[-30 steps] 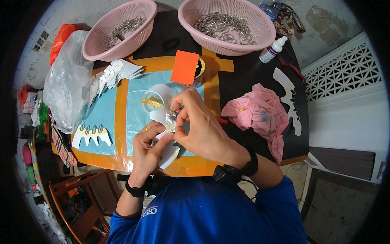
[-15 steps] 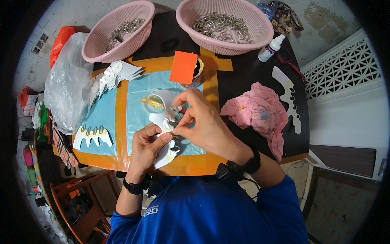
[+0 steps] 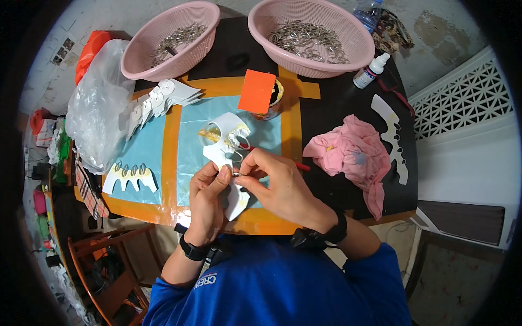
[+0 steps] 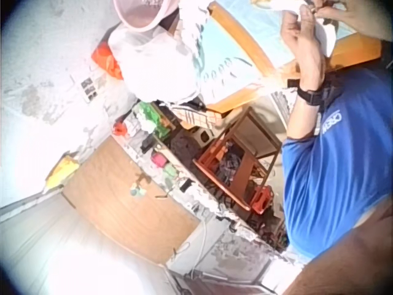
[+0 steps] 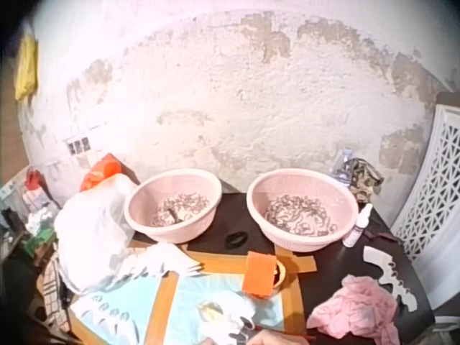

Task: Applying glue and attaching metal rings to wing-shaped shoe decorative components.

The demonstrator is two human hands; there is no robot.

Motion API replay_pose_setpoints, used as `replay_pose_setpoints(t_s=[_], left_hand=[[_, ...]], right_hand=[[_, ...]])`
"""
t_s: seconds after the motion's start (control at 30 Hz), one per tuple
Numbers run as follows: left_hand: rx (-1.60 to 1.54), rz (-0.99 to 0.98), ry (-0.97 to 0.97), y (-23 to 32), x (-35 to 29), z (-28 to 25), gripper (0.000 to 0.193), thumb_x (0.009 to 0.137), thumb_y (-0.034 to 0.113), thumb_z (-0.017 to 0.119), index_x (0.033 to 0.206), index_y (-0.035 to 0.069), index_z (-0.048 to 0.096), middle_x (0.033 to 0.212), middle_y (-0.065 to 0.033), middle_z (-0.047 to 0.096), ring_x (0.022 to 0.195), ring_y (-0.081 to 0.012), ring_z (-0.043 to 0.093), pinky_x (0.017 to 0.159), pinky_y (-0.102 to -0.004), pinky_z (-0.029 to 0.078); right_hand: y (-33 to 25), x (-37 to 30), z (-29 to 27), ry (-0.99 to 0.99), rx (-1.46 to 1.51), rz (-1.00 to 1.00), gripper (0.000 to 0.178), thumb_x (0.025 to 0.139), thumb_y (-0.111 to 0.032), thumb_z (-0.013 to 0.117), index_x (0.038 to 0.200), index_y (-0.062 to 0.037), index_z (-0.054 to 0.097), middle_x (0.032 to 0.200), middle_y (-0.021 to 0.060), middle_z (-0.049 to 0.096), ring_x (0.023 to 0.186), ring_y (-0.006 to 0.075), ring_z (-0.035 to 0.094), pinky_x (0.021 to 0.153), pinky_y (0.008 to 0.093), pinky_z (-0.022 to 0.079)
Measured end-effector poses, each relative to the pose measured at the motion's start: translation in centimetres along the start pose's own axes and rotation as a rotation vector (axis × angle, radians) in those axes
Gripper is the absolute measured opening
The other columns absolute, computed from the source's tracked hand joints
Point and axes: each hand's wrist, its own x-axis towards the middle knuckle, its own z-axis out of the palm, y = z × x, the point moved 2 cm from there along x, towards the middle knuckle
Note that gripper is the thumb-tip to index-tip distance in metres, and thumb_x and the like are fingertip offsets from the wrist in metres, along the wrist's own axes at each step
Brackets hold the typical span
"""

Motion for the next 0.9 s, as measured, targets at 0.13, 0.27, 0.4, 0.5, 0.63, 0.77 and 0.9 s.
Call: replay_pose_setpoints(t_s=[0.13,0.27,0.4,0.5,0.63,0.77,0.9], left_hand=[[-0.182,-0.126,-0.013,-0.1,0.5,0.0,0.017,0.105,0.017,0.064,0.111,0.003,0.072,0.107,-0.0039,0.074,0.098,-0.0122,0.064,0.093,-0.0305,0.047],[-0.193,-0.230,-0.018,0.8,1.3,0.0,0.019,0.104,0.021,0.066,0.105,0.004,0.074,0.099,-0.0011,0.073,0.089,-0.0081,0.062,0.080,-0.0264,0.046],[-0.066,-0.280,-0.050,1.3,1.7,-0.4,0.023,0.104,0.025,0.068,0.103,0.004,0.076,0.094,0.0000,0.074,0.083,-0.0060,0.063,0.074,-0.0240,0.047],[0.045,-0.247,-0.130,1.9,1.3,-0.9,0.025,0.104,0.025,0.067,0.103,0.002,0.076,0.095,-0.0010,0.074,0.087,-0.0082,0.065,0.081,-0.0261,0.050],[-0.158,-0.256,-0.111,1.6,1.1,-2.0,0.028,0.104,0.025,0.066,0.109,-0.001,0.074,0.100,-0.0034,0.075,0.091,-0.0117,0.068,0.090,-0.0283,0.052],[-0.102,-0.210,-0.127,2.5,0.7,-0.7,0.032,0.101,0.020,0.072,0.123,-0.003,0.069,0.109,-0.0041,0.074,0.095,-0.0113,0.068,0.088,-0.0274,0.053],[0.223,-0.163,-0.104,1.4,1.1,-0.3,0.040,0.092,0.007,0.082,0.128,0.001,0.066,0.113,-0.0034,0.073,0.094,-0.0093,0.067,0.082,-0.0268,0.055]], right_hand=[[-0.1,0.2,-0.5,-0.008,0.005,-0.001,0.019,0.094,-0.003,0.076,0.099,0.0030,0.058,0.089,0.0104,0.070,0.084,0.0183,0.074,0.079,0.0318,0.060],[0.3,0.5,-0.7,-0.001,0.046,0.026,0.018,0.095,-0.003,0.075,0.099,0.0028,0.059,0.089,0.0092,0.070,0.085,0.0157,0.073,0.079,0.0312,0.059],[0.6,0.6,-1.2,-0.026,0.112,0.095,0.017,0.096,-0.002,0.075,0.099,0.0021,0.058,0.090,0.0074,0.070,0.090,0.0129,0.074,0.079,0.0293,0.058],[0.9,0.8,-1.4,-0.040,0.167,0.092,0.019,0.096,-0.001,0.074,0.099,0.0018,0.056,0.092,0.0068,0.070,0.099,0.0134,0.075,0.080,0.0277,0.058],[1.2,0.7,-1.7,-0.078,0.245,0.114,0.020,0.096,0.000,0.074,0.100,0.0017,0.055,0.095,0.0069,0.071,0.108,0.0159,0.074,0.081,0.0265,0.057],[1.1,0.7,-1.9,-0.106,0.233,0.144,0.017,0.096,0.001,0.072,0.102,0.0008,0.056,0.097,0.0064,0.070,0.106,0.0153,0.074,0.082,0.0261,0.057],[1.0,0.7,-1.7,-0.121,0.157,0.158,0.015,0.097,0.004,0.070,0.105,0.0000,0.058,0.099,0.0048,0.068,0.104,0.0123,0.071,0.085,0.0268,0.057]])
